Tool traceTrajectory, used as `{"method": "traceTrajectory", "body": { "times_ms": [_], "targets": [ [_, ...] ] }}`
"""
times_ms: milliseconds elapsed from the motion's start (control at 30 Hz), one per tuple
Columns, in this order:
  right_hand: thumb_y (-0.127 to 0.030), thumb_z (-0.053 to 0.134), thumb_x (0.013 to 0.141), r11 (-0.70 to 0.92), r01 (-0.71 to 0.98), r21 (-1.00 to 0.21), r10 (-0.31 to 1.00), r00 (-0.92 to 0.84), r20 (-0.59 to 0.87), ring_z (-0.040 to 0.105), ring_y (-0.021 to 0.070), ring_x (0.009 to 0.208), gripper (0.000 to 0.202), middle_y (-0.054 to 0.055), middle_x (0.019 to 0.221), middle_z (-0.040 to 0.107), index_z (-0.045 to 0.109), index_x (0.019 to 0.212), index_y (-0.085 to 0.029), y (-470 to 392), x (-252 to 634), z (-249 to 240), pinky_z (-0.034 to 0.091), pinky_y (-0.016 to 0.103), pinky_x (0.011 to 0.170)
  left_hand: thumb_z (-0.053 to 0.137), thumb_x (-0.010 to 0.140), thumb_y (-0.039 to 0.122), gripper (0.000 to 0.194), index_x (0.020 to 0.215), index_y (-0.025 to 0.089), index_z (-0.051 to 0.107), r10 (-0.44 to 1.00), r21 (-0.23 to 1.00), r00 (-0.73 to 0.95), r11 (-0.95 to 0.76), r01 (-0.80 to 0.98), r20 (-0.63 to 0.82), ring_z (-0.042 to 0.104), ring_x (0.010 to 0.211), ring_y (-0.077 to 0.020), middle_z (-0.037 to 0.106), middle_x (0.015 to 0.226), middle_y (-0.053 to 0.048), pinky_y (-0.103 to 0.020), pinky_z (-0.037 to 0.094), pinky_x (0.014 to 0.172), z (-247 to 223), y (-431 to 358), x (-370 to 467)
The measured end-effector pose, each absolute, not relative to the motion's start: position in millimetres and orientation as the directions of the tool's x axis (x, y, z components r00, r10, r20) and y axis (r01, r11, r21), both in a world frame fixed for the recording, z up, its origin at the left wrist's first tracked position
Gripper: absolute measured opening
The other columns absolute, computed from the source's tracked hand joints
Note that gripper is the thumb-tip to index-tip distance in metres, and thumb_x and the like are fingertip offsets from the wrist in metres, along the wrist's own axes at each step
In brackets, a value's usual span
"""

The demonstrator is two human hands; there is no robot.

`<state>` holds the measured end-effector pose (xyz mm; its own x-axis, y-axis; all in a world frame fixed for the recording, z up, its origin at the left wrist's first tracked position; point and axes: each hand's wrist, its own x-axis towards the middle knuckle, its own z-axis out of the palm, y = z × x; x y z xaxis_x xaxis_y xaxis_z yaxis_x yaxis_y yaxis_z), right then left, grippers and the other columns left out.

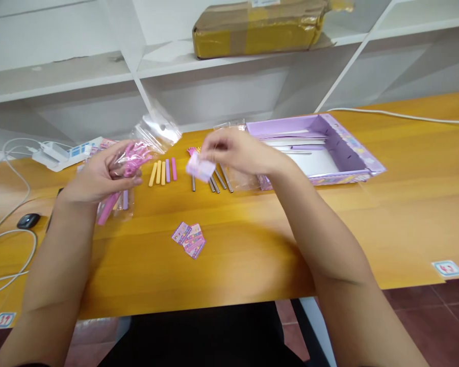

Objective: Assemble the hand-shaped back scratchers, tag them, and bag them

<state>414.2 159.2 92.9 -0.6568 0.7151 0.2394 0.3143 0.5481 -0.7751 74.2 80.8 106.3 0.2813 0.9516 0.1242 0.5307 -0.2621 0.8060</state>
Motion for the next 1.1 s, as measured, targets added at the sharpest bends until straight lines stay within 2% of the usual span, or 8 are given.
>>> {"method": "traceTrajectory", "body": {
  "times_ms": [133,233,400,500,733,900,1033,1100],
  "targets": [
    [-0.038,0.071,0.102,0.556,0.387,-0.736,0.313,-0.917,-0.246,0.067,0.0172,0.077,0.023,0.003,0.089,0.08,0.082,0.093,-0.02,140,381,70,0.048,0.032,0.073,0.093,0.079,0.04,0.084,0.158,0.03,0.065,0.963,0.817,0.249,-0.225,0.53,0.103,0.075,0.122,-0.0286,0.075,0.14,-0.009,-0.036,0.065,0.101,105,83,73],
    [-0.045,0.081,0.096,0.549,0.437,-0.712,0.268,-0.899,-0.346,0.069,0.0186,0.079,0.029,0.005,0.091,0.081,0.082,0.102,-0.017,130,360,55,0.048,0.031,0.073,0.089,0.086,0.04,0.059,0.141,0.027,0.075,0.947,0.848,0.319,-0.192,0.494,0.029,0.075,0.092,-0.0187,0.08,0.114,-0.006,-0.029,0.063,0.08,102,84,83],
    [-0.071,0.061,0.107,0.365,0.217,-0.905,0.561,-0.828,0.028,0.06,0.0126,0.061,0.053,0.002,0.083,0.072,0.072,0.111,-0.02,128,367,66,0.046,0.028,0.058,0.083,0.092,0.042,0.023,0.103,0.022,0.08,0.837,0.844,0.532,-0.19,0.502,-0.129,0.063,0.065,-0.0121,0.072,0.081,-0.001,-0.025,0.051,0.062,99,88,99],
    [-0.071,0.056,0.11,0.282,0.098,-0.954,0.631,-0.769,0.107,0.05,0.0089,0.047,0.053,-0.005,0.065,0.06,0.068,0.097,-0.021,124,374,80,0.039,0.027,0.047,0.084,0.092,0.044,0.024,0.102,0.023,0.078,0.805,0.866,0.577,-0.183,0.466,-0.14,0.061,0.063,-0.0121,0.07,0.077,0.001,-0.025,0.048,0.06,100,89,100],
    [-0.066,0.069,0.106,0.411,0.127,-0.903,0.635,-0.75,0.184,0.054,0.0101,0.049,0.048,-0.004,0.063,0.063,0.07,0.084,-0.023,112,385,105,0.046,0.027,0.046,0.083,0.096,0.044,0.023,0.109,0.026,0.081,0.559,0.885,0.785,-0.18,0.429,-0.267,0.074,0.073,-0.0163,0.08,0.084,-0.001,-0.027,0.057,0.073,91,87,109],
    [-0.066,0.076,0.1,0.564,0.021,-0.825,0.819,-0.141,0.556,0.044,0.0114,0.047,0.041,-0.003,0.061,0.056,0.075,0.089,-0.027,127,414,124,0.035,0.028,0.04,0.076,0.103,0.048,0.024,0.104,0.024,0.081,0.437,0.908,0.855,-0.169,0.384,-0.28,0.079,0.089,-0.0201,0.082,0.093,-0.006,-0.03,0.059,0.085,80,93,115],
    [-0.056,0.082,0.096,0.638,0.026,-0.769,0.768,-0.091,0.634,0.048,0.013,0.049,0.035,-0.001,0.065,0.057,0.074,0.082,-0.025,137,426,132,0.033,0.03,0.04,0.07,0.108,0.047,0.03,0.095,0.021,0.074,0.415,0.927,0.862,-0.101,0.362,-0.291,0.07,0.077,-0.0168,0.072,0.081,-0.004,-0.029,0.057,0.078,70,100,113],
    [-0.051,0.076,0.099,0.697,-0.02,-0.717,0.715,0.097,0.693,0.048,0.0145,0.053,0.032,0.0,0.073,0.058,0.067,0.081,-0.028,138,424,133,0.034,0.032,0.042,0.069,0.108,0.048,0.03,0.095,0.021,0.07,0.429,0.941,0.856,-0.041,0.336,-0.287,0.063,0.069,-0.015,0.065,0.078,-0.002,-0.028,0.055,0.072,66,102,112]
  ]
}}
